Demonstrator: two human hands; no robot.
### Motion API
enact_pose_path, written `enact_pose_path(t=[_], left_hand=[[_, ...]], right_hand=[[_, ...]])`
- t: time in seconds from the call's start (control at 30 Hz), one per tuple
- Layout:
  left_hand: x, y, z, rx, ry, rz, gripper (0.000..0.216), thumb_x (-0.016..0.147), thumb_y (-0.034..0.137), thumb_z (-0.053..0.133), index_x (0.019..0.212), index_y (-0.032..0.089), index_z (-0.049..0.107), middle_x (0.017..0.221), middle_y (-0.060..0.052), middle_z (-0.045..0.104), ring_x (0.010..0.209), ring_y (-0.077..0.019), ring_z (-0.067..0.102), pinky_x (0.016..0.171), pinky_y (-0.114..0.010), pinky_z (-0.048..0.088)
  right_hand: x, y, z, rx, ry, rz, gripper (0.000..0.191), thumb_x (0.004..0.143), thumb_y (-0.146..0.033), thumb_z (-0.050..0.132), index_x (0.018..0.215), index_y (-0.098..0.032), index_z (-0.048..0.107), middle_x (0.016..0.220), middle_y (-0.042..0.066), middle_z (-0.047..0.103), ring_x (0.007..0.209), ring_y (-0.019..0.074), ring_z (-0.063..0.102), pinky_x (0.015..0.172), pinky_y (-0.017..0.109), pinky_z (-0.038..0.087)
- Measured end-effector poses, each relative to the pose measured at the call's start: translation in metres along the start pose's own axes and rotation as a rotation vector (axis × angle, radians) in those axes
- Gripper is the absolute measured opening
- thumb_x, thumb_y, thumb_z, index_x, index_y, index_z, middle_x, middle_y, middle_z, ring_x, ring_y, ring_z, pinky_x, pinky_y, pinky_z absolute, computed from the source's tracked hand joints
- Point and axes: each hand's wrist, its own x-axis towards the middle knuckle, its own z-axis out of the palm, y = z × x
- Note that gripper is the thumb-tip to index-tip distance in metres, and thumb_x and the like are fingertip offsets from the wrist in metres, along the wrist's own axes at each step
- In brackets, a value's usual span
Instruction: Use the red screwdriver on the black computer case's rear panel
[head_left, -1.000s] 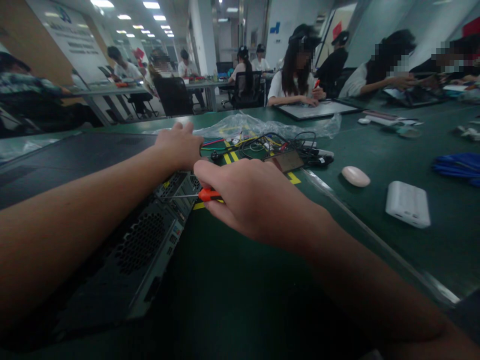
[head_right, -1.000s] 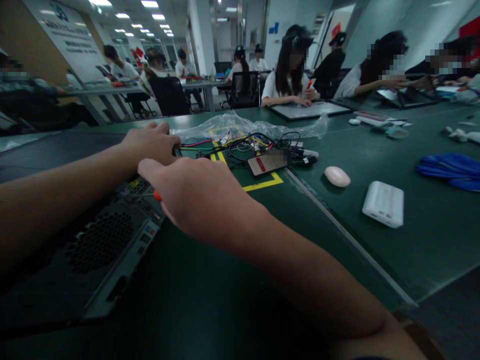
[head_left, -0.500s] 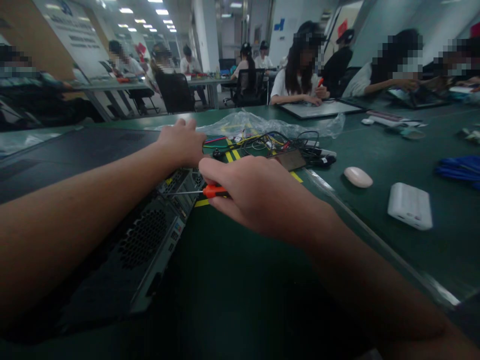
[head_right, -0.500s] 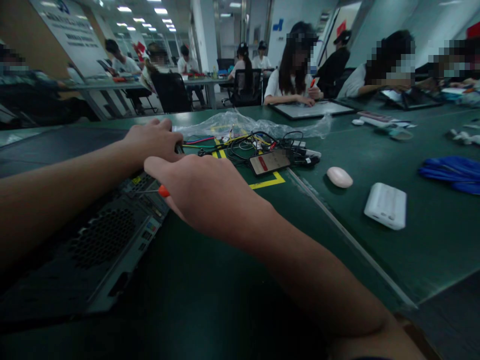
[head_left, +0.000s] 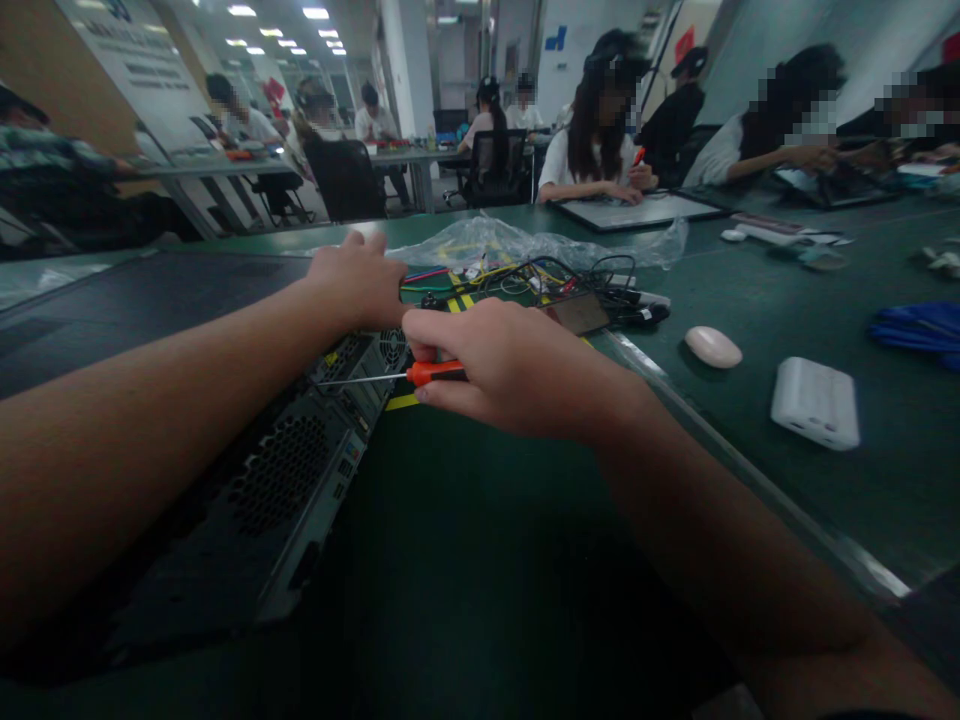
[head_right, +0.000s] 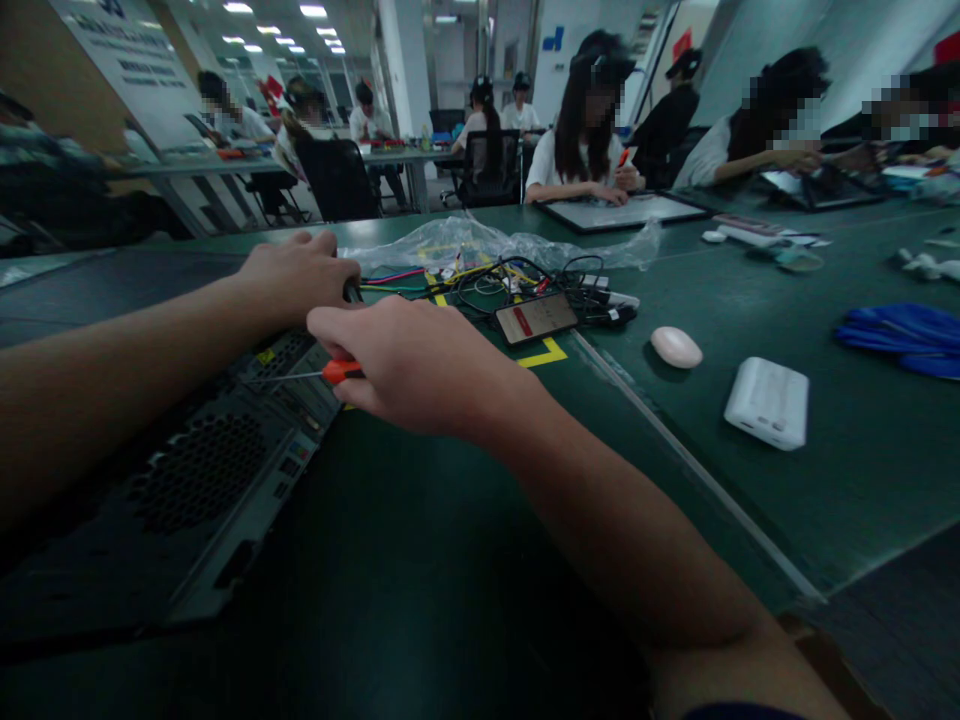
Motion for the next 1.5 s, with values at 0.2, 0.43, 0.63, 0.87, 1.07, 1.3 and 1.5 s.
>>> enact_pose_path(t=[0.2, 0.43, 0.63, 0.87, 1.07, 1.3, 1.5], left_hand=[[0.003, -0.001, 0.003, -0.066, 0.011, -0.024, 0.087, 0.093, 0.085, 0.057, 0.154, 0.025, 0.072, 0.167, -0.017, 0.061, 0.155, -0.0518, 0.047, 0.12, -0.064, 0.05], [-0.002, 0.002, -0.003, -0.025, -0.006, 0.021, 0.067, 0.107, 0.052, 0.048, 0.156, 0.012, 0.07, 0.164, -0.029, 0.055, 0.154, -0.0511, 0.05, 0.116, -0.067, 0.054], [0.003, 0.001, 0.001, -0.07, -0.009, -0.048, 0.068, 0.098, 0.059, 0.059, 0.156, 0.026, 0.071, 0.164, -0.02, 0.056, 0.156, -0.0514, 0.049, 0.12, -0.064, 0.05], [0.005, 0.0, 0.003, -0.024, 0.004, -0.021, 0.072, 0.097, 0.065, 0.057, 0.155, 0.025, 0.072, 0.164, -0.022, 0.058, 0.154, -0.0504, 0.052, 0.118, -0.063, 0.053], [0.005, 0.0, 0.004, -0.038, 0.019, -0.037, 0.073, 0.095, 0.071, 0.061, 0.154, 0.03, 0.073, 0.164, -0.018, 0.06, 0.153, -0.0515, 0.051, 0.117, -0.062, 0.053], [0.004, 0.0, 0.001, -0.04, -0.009, -0.027, 0.065, 0.099, 0.054, 0.058, 0.155, 0.026, 0.072, 0.162, -0.022, 0.057, 0.156, -0.0496, 0.05, 0.119, -0.062, 0.052], [0.004, 0.001, 0.001, -0.044, -0.01, -0.035, 0.065, 0.097, 0.052, 0.059, 0.156, 0.028, 0.072, 0.158, -0.021, 0.059, 0.155, -0.0508, 0.051, 0.118, -0.064, 0.053]], right_hand=[[-0.001, -0.001, -0.001, 0.004, -0.011, 0.012, 0.017, 0.101, -0.029, 0.063, 0.114, -0.02, 0.07, 0.097, 0.005, 0.075, 0.082, 0.0183, 0.055, 0.071, 0.035, 0.025], [-0.003, -0.008, -0.001, -0.05, 0.068, 0.01, 0.02, 0.1, -0.025, 0.065, 0.118, -0.017, 0.071, 0.09, 0.004, 0.071, 0.078, 0.018, 0.051, 0.069, 0.036, 0.025], [-0.006, -0.016, -0.004, -0.135, 0.079, 0.063, 0.019, 0.104, -0.027, 0.064, 0.117, -0.018, 0.074, 0.092, 0.005, 0.074, 0.08, 0.0193, 0.058, 0.069, 0.036, 0.024], [-0.006, -0.019, -0.005, -0.14, 0.078, 0.124, 0.03, 0.111, -0.04, 0.061, 0.113, -0.018, 0.081, 0.098, 0.009, 0.081, 0.086, 0.0222, 0.063, 0.071, 0.037, 0.025], [-0.005, -0.022, -0.005, -0.092, 0.062, 0.135, 0.035, 0.113, -0.043, 0.057, 0.112, -0.017, 0.081, 0.092, 0.009, 0.079, 0.082, 0.0216, 0.063, 0.071, 0.037, 0.027], [-0.006, -0.015, -0.003, -0.098, 0.095, 0.064, 0.031, 0.101, -0.022, 0.062, 0.13, -0.018, 0.071, 0.095, 0.006, 0.076, 0.078, 0.0198, 0.058, 0.069, 0.036, 0.024], [-0.006, -0.017, -0.005, -0.098, 0.086, 0.062, 0.026, 0.102, -0.022, 0.06, 0.125, -0.019, 0.072, 0.097, 0.006, 0.076, 0.078, 0.0191, 0.057, 0.069, 0.035, 0.024]])
